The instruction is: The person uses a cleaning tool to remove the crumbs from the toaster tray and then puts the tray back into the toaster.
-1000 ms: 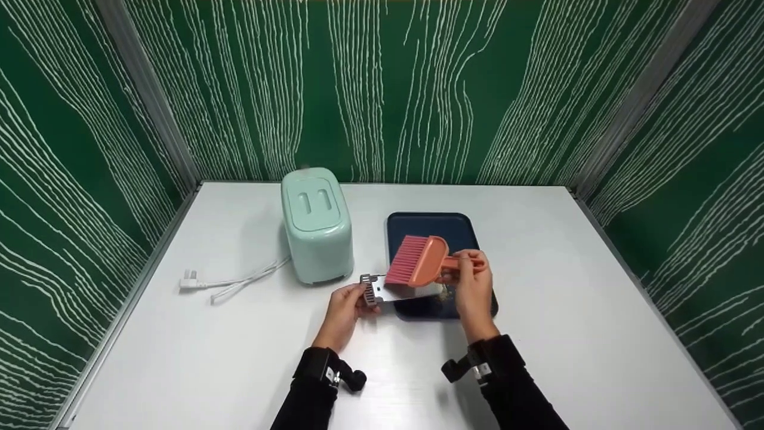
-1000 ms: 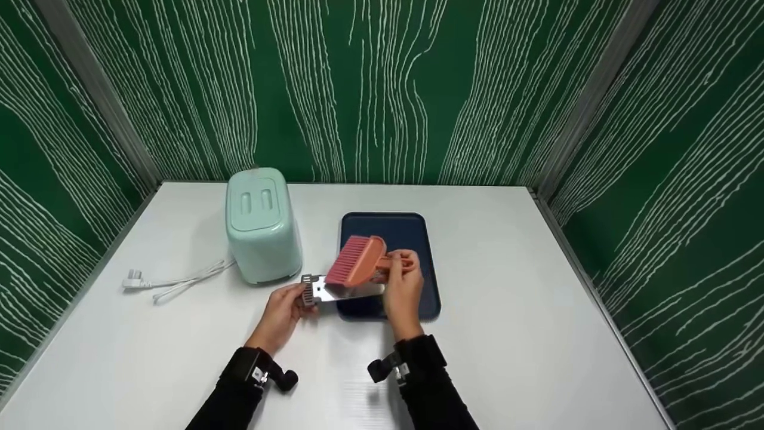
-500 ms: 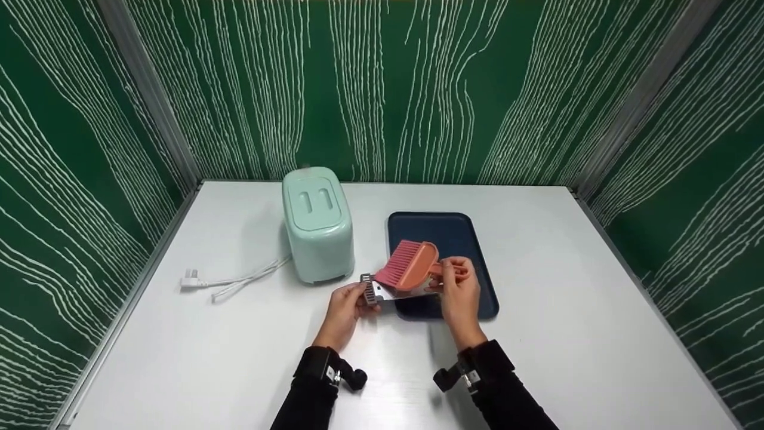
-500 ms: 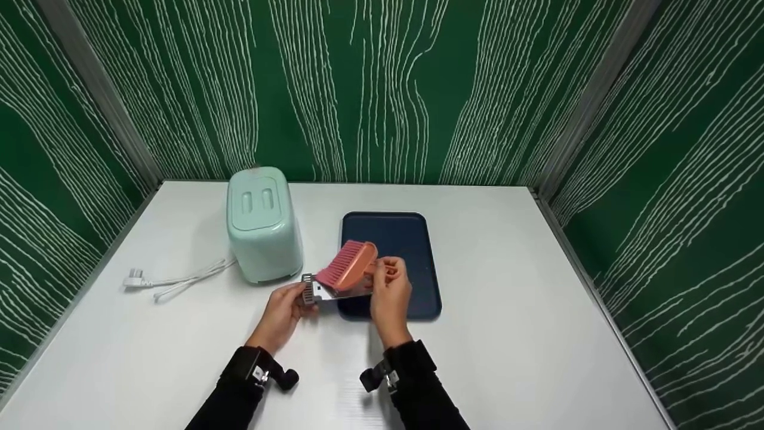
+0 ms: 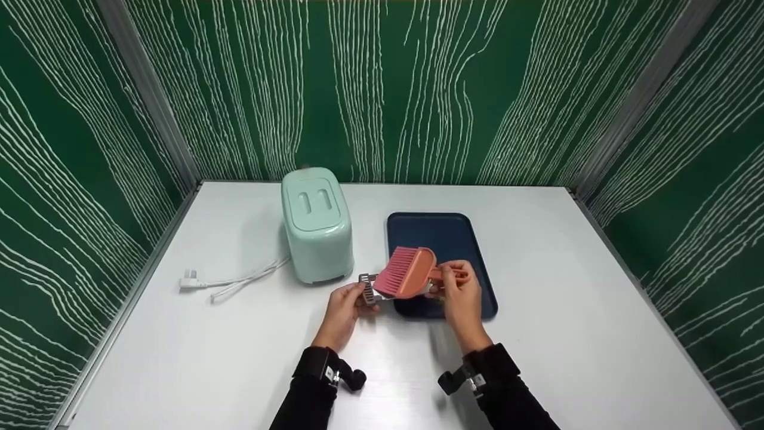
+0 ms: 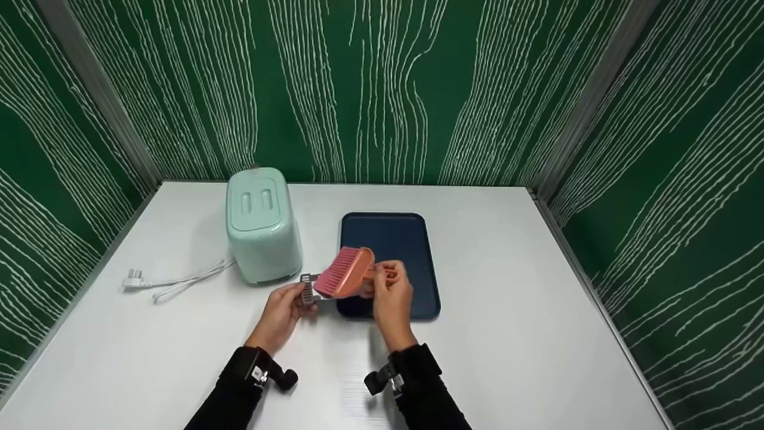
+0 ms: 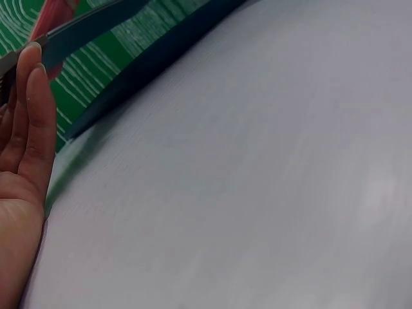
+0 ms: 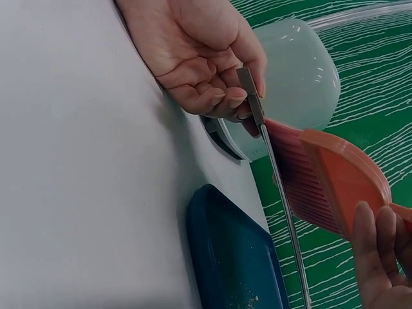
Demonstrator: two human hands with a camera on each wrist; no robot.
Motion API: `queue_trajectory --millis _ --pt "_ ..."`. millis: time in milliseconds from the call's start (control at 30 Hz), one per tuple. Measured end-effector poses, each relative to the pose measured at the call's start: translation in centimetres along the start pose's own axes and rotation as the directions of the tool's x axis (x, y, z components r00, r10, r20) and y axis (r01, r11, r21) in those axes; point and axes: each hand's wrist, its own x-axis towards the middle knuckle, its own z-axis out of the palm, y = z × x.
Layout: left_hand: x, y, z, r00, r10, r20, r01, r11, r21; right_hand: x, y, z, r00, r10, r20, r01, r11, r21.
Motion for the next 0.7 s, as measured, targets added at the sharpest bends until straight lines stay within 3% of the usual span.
queue_trajectory --millis 100,367,700 --pt "0.0 0.0 0.1 1.0 -0.003 -0.009 0.003 1.0 0.0 0.1 -0.1 -0.4 0.999 0.005 0.033 -0.005 1.0 0.005" --pt "0.0 -0.1 0.1 1.0 -0.006 -0.005 0.006 1.0 -0.003 1.3 -1.1 -1.9 0.996 0.001 0.084 0.007 0.995 -0.103" --pt "-0.1 -0.1 -0.1 1.0 -0.009 -0.004 0.009 1.0 0.002 2.2 -1.4 -3.4 0.998 0.021 0.063 -0.012 0.989 -0.145"
